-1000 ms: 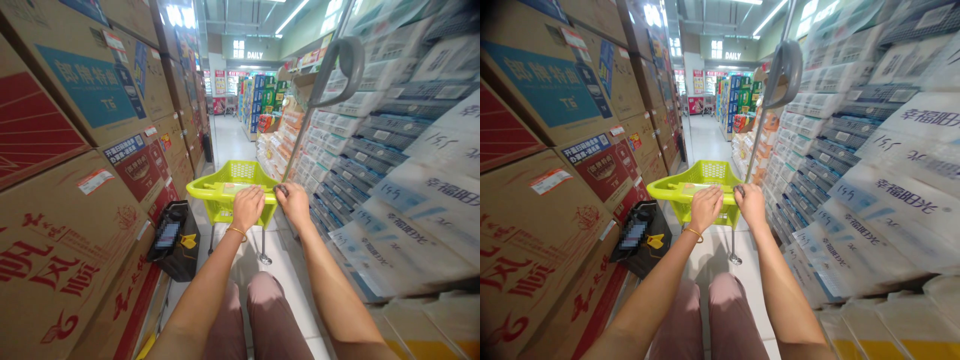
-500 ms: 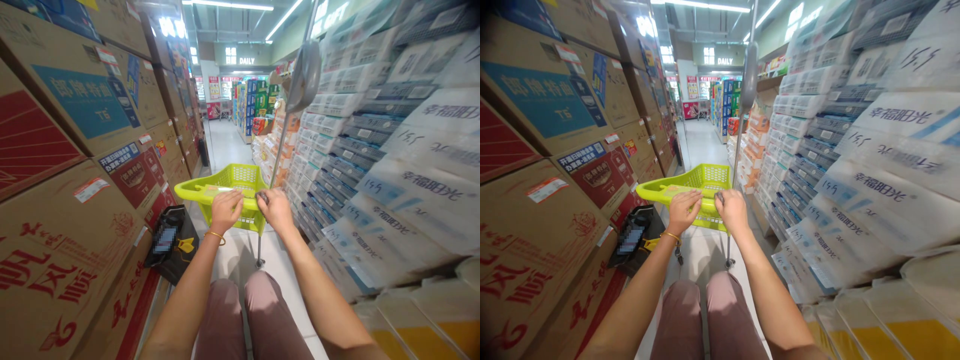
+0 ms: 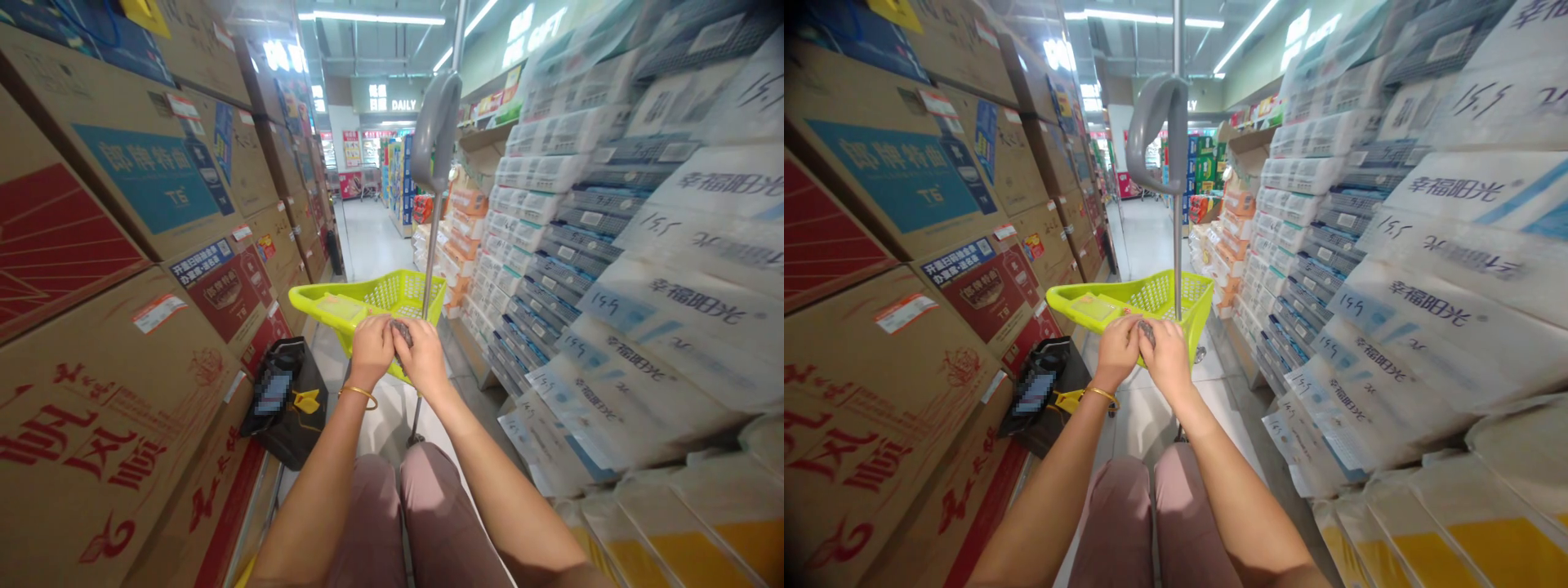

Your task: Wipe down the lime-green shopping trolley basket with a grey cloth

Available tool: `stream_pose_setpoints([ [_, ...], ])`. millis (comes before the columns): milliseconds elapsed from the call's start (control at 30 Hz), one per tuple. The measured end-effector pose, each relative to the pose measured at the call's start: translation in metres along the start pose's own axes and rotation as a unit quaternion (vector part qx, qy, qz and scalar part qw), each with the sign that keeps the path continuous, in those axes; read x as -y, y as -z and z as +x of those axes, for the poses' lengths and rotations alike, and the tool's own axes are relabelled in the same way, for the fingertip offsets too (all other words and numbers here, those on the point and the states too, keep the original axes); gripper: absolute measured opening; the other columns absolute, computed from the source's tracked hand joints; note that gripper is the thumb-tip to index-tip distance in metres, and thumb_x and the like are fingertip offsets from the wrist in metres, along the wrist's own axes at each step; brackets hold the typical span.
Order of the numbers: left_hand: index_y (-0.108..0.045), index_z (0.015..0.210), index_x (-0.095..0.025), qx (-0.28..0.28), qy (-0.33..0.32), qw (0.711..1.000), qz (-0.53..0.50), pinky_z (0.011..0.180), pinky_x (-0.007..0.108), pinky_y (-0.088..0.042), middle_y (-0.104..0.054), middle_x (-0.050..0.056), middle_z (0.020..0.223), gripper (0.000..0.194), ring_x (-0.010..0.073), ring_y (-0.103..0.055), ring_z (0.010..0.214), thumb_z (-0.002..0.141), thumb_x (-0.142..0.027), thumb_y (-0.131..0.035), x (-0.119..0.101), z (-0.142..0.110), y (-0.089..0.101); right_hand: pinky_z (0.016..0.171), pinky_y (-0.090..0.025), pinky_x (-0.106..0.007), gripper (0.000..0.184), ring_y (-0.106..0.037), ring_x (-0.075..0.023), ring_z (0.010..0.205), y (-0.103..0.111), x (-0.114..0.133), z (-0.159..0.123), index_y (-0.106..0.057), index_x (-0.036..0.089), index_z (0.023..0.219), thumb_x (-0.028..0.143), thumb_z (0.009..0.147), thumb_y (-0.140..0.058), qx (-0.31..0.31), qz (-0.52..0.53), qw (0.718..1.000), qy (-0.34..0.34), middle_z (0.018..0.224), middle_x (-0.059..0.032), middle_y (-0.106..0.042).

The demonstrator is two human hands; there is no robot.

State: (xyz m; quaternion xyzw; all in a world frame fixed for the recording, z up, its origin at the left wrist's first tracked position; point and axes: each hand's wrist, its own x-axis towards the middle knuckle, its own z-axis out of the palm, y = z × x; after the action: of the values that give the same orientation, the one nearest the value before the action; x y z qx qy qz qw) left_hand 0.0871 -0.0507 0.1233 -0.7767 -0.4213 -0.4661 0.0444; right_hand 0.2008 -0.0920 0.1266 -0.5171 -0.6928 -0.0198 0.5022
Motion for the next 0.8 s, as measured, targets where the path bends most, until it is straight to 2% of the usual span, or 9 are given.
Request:
stream_pose_setpoints([
  [100,-0.062,0.087,-0.018,0.011,-0.006,1.000,-0.009,0.087,0.039,-0.046,-0.068,0.008,0.084,0.027,0.0207,-0.061,0.083,0.090,-0.020,-0.035,0.001,-0.004,-0.002,0.087,-0.043,-0.038,0.025,-0.057,-0.0221,0.094,0.002,-0.003,-0.002,-0.062,0.021,0.104,0.030,0.089,-0.045,-0.006,0.021,1.000,0.003,0.098,-0.0074,-0.066],
  [267,-0.062,0.086,-0.018,0.023,-0.024,0.999,-0.001,0.080,0.035,-0.043,-0.066,0.006,0.081,0.026,0.0194,-0.058,0.080,0.091,-0.021,-0.036,0.002,-0.004,-0.001,0.089,-0.042,-0.038,0.024,-0.057,-0.0209,0.093,0.003,-0.012,-0.003,-0.063,0.021,0.102,0.032,0.090,-0.046,-0.020,0.031,0.999,0.008,0.098,-0.0069,-0.067],
  [400,-0.060,0.068,-0.019,0.048,-0.035,0.997,0.039,0.074,0.034,-0.039,-0.061,0.004,0.070,0.032,0.0187,-0.054,0.074,0.091,-0.027,-0.040,0.000,-0.003,0.000,0.090,-0.043,-0.037,0.023,-0.056,-0.0203,0.093,0.004,-0.019,-0.002,-0.064,0.022,0.099,0.034,0.089,-0.047,-0.038,0.039,0.998,-0.012,0.096,-0.0062,-0.067],
  [633,-0.060,0.064,-0.020,0.033,-0.027,0.997,0.063,0.073,0.033,-0.036,-0.061,0.002,0.067,0.034,0.0173,-0.053,0.072,0.091,-0.031,-0.043,-0.003,-0.005,0.004,0.090,-0.044,-0.037,0.024,-0.057,-0.0195,0.095,0.004,-0.028,-0.001,-0.065,0.023,0.099,0.036,0.089,-0.047,-0.035,0.070,0.997,-0.022,0.097,-0.0057,-0.067],
  [800,-0.059,0.063,-0.020,0.027,-0.027,0.997,0.060,0.073,0.033,-0.036,-0.061,0.002,0.066,0.034,0.0170,-0.053,0.071,0.091,-0.030,-0.043,-0.002,-0.006,0.006,0.092,-0.045,-0.036,0.028,-0.055,-0.0194,0.098,-0.001,-0.043,-0.002,-0.067,0.020,0.098,0.039,0.087,-0.048,-0.072,0.095,0.990,-0.074,0.099,-0.0083,-0.058],
])
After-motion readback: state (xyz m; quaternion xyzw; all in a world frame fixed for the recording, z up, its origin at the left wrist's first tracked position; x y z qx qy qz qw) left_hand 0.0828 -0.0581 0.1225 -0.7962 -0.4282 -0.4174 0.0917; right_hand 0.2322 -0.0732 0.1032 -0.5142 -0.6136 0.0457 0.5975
